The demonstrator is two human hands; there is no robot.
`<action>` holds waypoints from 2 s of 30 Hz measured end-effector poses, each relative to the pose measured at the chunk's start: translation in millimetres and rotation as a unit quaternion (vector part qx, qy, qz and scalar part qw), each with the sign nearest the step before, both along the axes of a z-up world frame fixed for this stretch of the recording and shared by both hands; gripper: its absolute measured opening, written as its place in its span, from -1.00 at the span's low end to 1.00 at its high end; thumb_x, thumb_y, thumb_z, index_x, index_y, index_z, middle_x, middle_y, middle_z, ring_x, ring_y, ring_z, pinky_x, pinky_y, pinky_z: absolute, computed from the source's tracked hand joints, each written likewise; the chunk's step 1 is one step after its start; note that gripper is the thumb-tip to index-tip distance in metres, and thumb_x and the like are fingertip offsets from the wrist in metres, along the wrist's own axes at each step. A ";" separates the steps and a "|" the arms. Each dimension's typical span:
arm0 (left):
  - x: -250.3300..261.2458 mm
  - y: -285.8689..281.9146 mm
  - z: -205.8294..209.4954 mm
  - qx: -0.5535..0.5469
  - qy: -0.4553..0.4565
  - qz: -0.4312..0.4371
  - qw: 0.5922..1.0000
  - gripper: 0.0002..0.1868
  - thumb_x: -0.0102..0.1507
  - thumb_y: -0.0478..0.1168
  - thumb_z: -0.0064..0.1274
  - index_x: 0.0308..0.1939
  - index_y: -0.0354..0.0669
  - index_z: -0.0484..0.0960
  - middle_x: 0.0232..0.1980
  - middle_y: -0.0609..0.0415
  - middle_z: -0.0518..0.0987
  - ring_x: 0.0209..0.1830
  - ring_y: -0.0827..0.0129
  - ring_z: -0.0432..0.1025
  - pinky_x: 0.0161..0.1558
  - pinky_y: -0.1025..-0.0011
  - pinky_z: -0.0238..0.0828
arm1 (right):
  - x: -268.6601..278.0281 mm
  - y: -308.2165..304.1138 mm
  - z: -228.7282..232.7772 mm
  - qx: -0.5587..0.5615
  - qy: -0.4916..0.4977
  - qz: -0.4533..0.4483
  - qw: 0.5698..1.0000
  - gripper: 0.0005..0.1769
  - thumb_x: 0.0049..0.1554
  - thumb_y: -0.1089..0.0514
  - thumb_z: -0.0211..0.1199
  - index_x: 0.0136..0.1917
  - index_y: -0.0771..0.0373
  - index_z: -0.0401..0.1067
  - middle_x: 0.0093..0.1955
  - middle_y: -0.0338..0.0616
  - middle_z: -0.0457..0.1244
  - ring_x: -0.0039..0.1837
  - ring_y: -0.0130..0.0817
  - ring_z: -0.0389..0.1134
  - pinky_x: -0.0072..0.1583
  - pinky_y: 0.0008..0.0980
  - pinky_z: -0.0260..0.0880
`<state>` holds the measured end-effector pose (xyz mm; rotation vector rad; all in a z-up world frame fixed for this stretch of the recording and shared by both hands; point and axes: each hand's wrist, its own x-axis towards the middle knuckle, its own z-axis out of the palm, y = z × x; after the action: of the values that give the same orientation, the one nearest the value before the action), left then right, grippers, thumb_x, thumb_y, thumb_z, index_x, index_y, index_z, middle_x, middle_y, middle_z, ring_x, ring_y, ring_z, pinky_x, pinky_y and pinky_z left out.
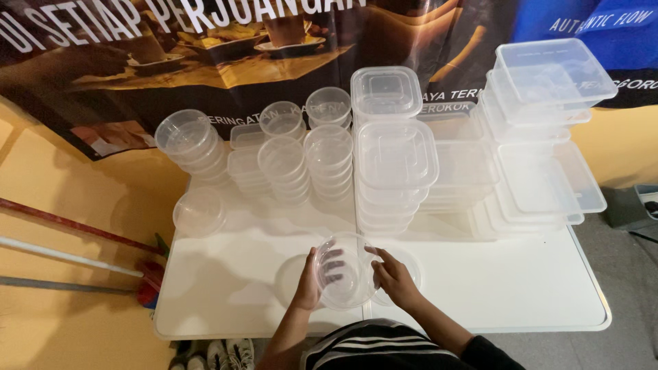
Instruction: The person repeatedly picks up a small round plastic container from a stack, separates it, and places it on the table. They continue this process, handling the containers one at a time and arranging them in a small pile.
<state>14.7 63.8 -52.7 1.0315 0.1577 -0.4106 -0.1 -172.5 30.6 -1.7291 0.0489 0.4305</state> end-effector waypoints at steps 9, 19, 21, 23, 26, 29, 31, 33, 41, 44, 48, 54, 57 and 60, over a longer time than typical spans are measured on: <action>-15.3 44.1 -63.9 0.384 -0.131 0.083 0.910 -0.57 0.37 0.08 0.03 -0.32 -0.23 0.47 -0.46 0.17 0.31 -0.44 0.48 0.18 -0.40 0.43 0.20 | 2.4 -4.4 -77.6 -0.078 0.001 0.058 0.995 -0.51 0.32 0.09 0.03 0.49 0.15 0.26 -0.43 -0.19 0.23 -0.32 -0.44 0.24 -0.14 -0.34 0.34; -29.7 36.5 -42.4 0.605 -0.112 -0.013 0.788 -0.55 0.38 0.12 -0.06 -0.35 -0.21 0.48 -0.47 -0.05 0.54 -0.45 0.04 0.45 -0.37 0.16 0.34 | 4.6 14.2 -99.2 -0.360 -0.046 0.159 0.918 -0.30 0.31 -0.05 0.00 0.64 0.01 -0.10 -0.41 -0.03 0.33 -0.35 -0.08 0.36 -0.20 -0.04 0.41; -30.2 36.3 -39.6 0.640 -0.117 -0.046 0.758 -0.54 0.40 0.12 -0.11 -0.37 -0.18 0.48 -0.46 -0.04 0.54 -0.44 0.06 0.47 -0.35 0.15 0.37 | 6.2 14.7 -102.0 -0.399 -0.036 0.181 0.898 -0.27 0.33 -0.08 -0.04 0.66 -0.01 -0.19 -0.41 -0.04 0.32 -0.35 -0.05 0.36 -0.22 -0.03 0.43; -28.5 35.2 -38.0 0.663 -0.137 -0.048 0.734 -0.57 0.39 0.11 -0.12 -0.37 -0.14 0.50 -0.44 -0.02 0.56 -0.41 0.05 0.49 -0.35 0.12 0.40 | 8.2 15.3 -105.8 -0.415 -0.031 0.193 0.889 -0.26 0.33 -0.10 -0.06 0.67 0.00 -0.23 -0.40 -0.04 0.32 -0.34 -0.03 0.38 -0.22 -0.03 0.44; -28.6 31.6 -38.1 0.684 -0.170 -0.025 0.709 -0.60 0.36 0.09 -0.10 -0.36 -0.11 0.53 -0.40 -0.01 0.59 -0.36 0.01 0.50 -0.35 0.08 0.41 | 8.7 15.3 -112.9 -0.424 -0.043 0.198 0.883 -0.25 0.34 -0.11 -0.07 0.67 0.04 -0.25 -0.39 -0.04 0.34 -0.33 -0.02 0.38 -0.21 -0.03 0.43; -28.4 30.3 -39.2 0.702 -0.173 -0.034 0.690 -0.59 0.37 0.10 -0.11 -0.36 -0.10 0.55 -0.39 -0.01 0.60 -0.37 0.02 0.51 -0.34 0.07 0.43 | 6.6 15.6 -117.5 -0.431 -0.051 0.197 0.879 -0.24 0.34 -0.12 -0.08 0.67 0.05 -0.26 -0.39 -0.04 0.34 -0.33 -0.02 0.39 -0.21 -0.03 0.43; -27.7 29.5 -40.0 0.706 -0.180 -0.034 0.684 -0.60 0.37 0.10 -0.10 -0.36 -0.10 0.55 -0.39 -0.01 0.60 -0.38 0.02 0.52 -0.35 0.06 0.44 | 7.8 16.5 -117.5 -0.435 -0.048 0.198 0.877 -0.24 0.34 -0.12 -0.08 0.68 0.05 -0.27 -0.38 -0.03 0.34 -0.33 -0.01 0.39 -0.20 -0.03 0.43; -29.6 29.4 -42.2 0.709 -0.188 -0.022 0.679 -0.60 0.36 0.10 -0.09 -0.37 -0.10 0.55 -0.39 -0.01 0.60 -0.39 0.00 0.52 -0.36 0.04 0.43 | 8.7 16.6 -116.8 -0.437 -0.041 0.199 0.876 -0.23 0.34 -0.12 -0.08 0.68 0.04 -0.28 -0.37 -0.02 0.34 -0.32 0.00 0.38 -0.20 -0.02 0.43; -31.3 30.7 -43.1 0.700 -0.196 -0.009 0.687 -0.59 0.34 0.10 -0.07 -0.40 -0.10 0.55 -0.41 0.00 0.60 -0.41 -0.01 0.51 -0.38 0.04 0.43 | 8.1 18.5 -116.4 -0.442 -0.052 0.194 0.874 -0.24 0.33 -0.11 -0.08 0.67 0.04 -0.25 -0.36 -0.02 0.35 -0.32 0.00 0.39 -0.20 -0.02 0.43; -31.7 31.2 -45.9 0.700 -0.184 -0.019 0.689 -0.56 0.36 0.13 -0.09 -0.42 -0.10 0.54 -0.43 -0.01 0.59 -0.41 0.00 0.50 -0.37 0.05 0.43 | 7.1 16.5 -116.5 -0.426 -0.084 0.183 0.882 -0.25 0.32 -0.11 -0.07 0.67 0.04 -0.22 -0.37 -0.04 0.35 -0.33 -0.01 0.38 -0.22 -0.01 0.43; -25.6 39.1 -51.5 0.708 -0.149 -0.038 0.689 -0.54 0.41 0.17 -0.19 -0.33 -0.08 0.51 -0.40 -0.01 0.60 -0.36 0.02 0.52 -0.31 0.06 0.43 | 9.4 17.7 -108.6 -0.427 -0.047 0.182 0.884 -0.21 0.31 -0.24 -0.05 0.66 -0.01 -0.21 -0.40 -0.03 0.35 -0.33 -0.05 0.38 -0.21 -0.05 0.42; 22.2 108.8 -42.2 0.713 -0.099 0.115 0.685 -0.61 0.39 0.15 -0.17 -0.18 -0.08 0.48 -0.24 0.01 0.63 -0.24 0.03 0.54 -0.24 0.03 0.47 | 17.1 9.1 -90.7 -0.409 -0.021 0.115 0.905 -0.20 0.31 -0.26 -0.04 0.66 -0.02 -0.21 -0.44 -0.06 0.32 -0.36 -0.06 0.37 -0.21 -0.05 0.43; 49.8 157.1 -28.7 0.767 -0.169 0.215 0.580 -0.69 0.38 0.07 -0.01 -0.09 -0.08 0.51 -0.15 -0.01 0.60 -0.14 0.05 0.52 -0.14 0.07 0.48 | 17.0 1.7 -83.6 -0.359 -0.063 0.054 0.930 -0.26 0.28 -0.25 0.00 0.61 -0.05 -0.07 -0.46 -0.14 0.31 -0.37 -0.13 0.34 -0.21 -0.06 0.36; 72.1 200.2 -16.3 0.821 -0.114 0.201 0.522 -0.69 0.34 0.04 0.08 0.03 -0.03 0.55 0.04 -0.03 0.56 0.03 0.02 0.48 -0.08 0.07 0.50 | 14.8 -6.4 -73.5 -0.320 -0.019 0.027 0.947 -0.31 0.28 -0.21 0.00 0.60 -0.06 0.01 -0.50 -0.09 0.24 -0.42 -0.16 0.25 -0.22 -0.11 0.29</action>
<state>86.9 264.0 -69.0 2.8525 0.5980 0.5523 14.7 -178.9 -42.9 -2.3828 0.1255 0.4499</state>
